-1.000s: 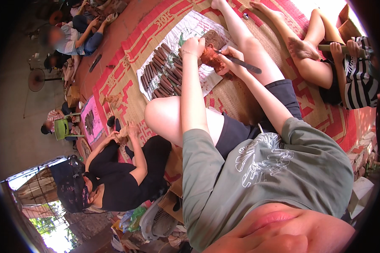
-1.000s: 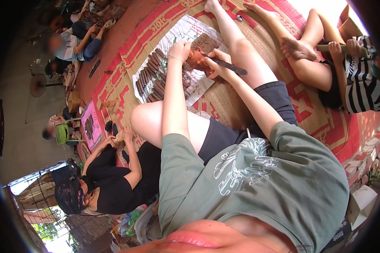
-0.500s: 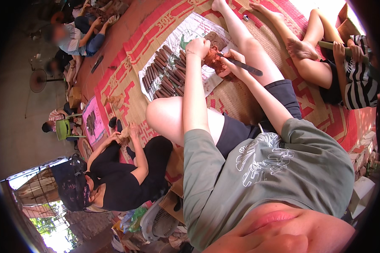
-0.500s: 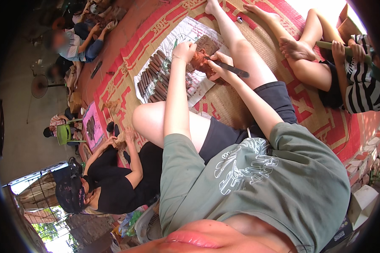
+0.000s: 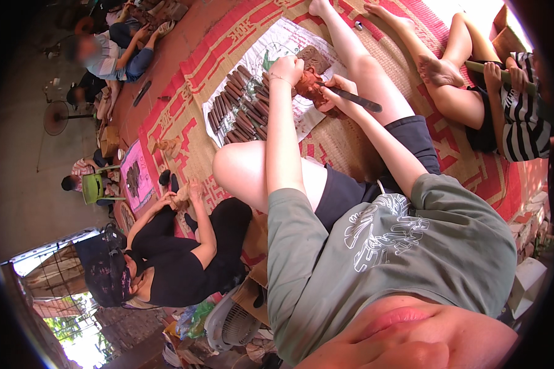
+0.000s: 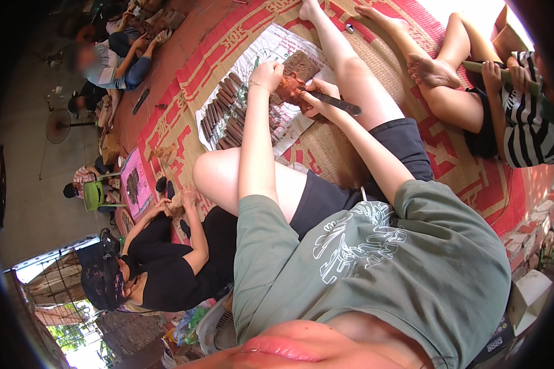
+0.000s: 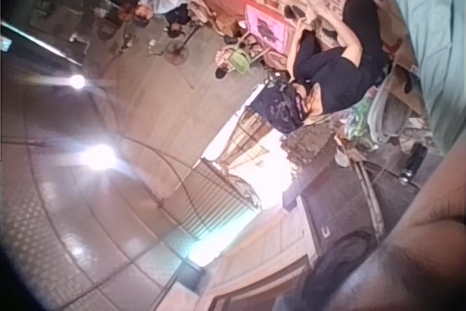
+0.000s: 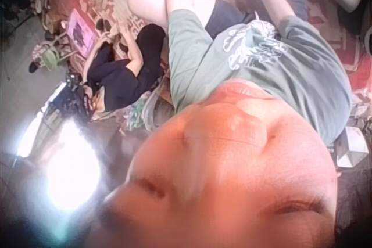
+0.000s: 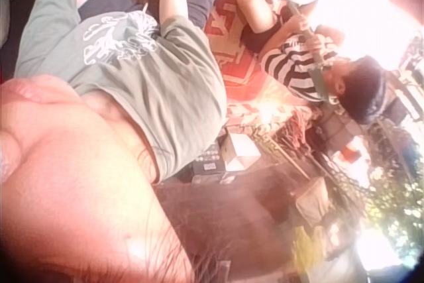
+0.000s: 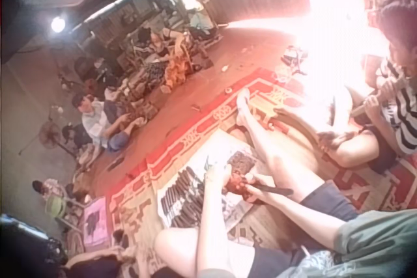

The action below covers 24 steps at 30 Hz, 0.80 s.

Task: The person sits on a mat and uses a knife to carve a small piece of reddish-brown wood. They hold the wood in their left hand and carefully shape it with the knife in their right hand, occasionally rotating the piece to access different sides.

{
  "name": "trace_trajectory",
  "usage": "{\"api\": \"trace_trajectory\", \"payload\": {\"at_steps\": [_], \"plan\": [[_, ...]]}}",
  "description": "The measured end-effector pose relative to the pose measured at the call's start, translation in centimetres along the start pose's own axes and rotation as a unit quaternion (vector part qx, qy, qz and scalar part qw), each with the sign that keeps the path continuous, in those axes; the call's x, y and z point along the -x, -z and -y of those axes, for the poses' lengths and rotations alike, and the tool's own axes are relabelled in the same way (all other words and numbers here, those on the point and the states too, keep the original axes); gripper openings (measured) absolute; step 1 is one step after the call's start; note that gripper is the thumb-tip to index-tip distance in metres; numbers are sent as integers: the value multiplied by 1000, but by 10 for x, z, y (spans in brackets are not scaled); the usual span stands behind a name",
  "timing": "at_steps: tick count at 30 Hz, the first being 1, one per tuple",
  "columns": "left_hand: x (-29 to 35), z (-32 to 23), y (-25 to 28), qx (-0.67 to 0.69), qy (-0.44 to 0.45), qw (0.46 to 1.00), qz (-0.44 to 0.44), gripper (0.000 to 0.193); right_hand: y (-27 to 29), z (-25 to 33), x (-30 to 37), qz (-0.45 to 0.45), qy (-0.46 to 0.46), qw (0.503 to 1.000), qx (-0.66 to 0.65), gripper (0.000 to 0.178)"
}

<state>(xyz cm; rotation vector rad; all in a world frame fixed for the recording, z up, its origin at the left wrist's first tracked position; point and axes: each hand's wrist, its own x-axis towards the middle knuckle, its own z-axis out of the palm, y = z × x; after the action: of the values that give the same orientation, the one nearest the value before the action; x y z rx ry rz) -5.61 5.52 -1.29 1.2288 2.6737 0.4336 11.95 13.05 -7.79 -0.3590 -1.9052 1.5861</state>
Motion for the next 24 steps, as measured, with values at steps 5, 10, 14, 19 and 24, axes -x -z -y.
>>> {"api": "trace_trajectory", "payload": {"at_steps": [5, 10, 14, 19, 24], "plan": [[0, -10, 1, -10, 2, 1000, 3, 36, -7, 2, -13, -45, 9, 999, -11, 19], [-4, -8, -2, -1, 6, 1000, -8, 37, -9, -6, -5, -25, 7, 1000, 15, 19], [-5, -2, -2, 2, 36, 999, 11, 38, -7, -2, -2, -20, 6, 1000, 23, 18], [-3, -15, 1, -12, 38, 999, 4, 39, -11, -4, -9, -78, 44, 996, 8, 17], [-4, -4, -1, -13, 55, 998, 11, 40, -8, 2, 3, -8, -24, 1000, 4, 18]]}}
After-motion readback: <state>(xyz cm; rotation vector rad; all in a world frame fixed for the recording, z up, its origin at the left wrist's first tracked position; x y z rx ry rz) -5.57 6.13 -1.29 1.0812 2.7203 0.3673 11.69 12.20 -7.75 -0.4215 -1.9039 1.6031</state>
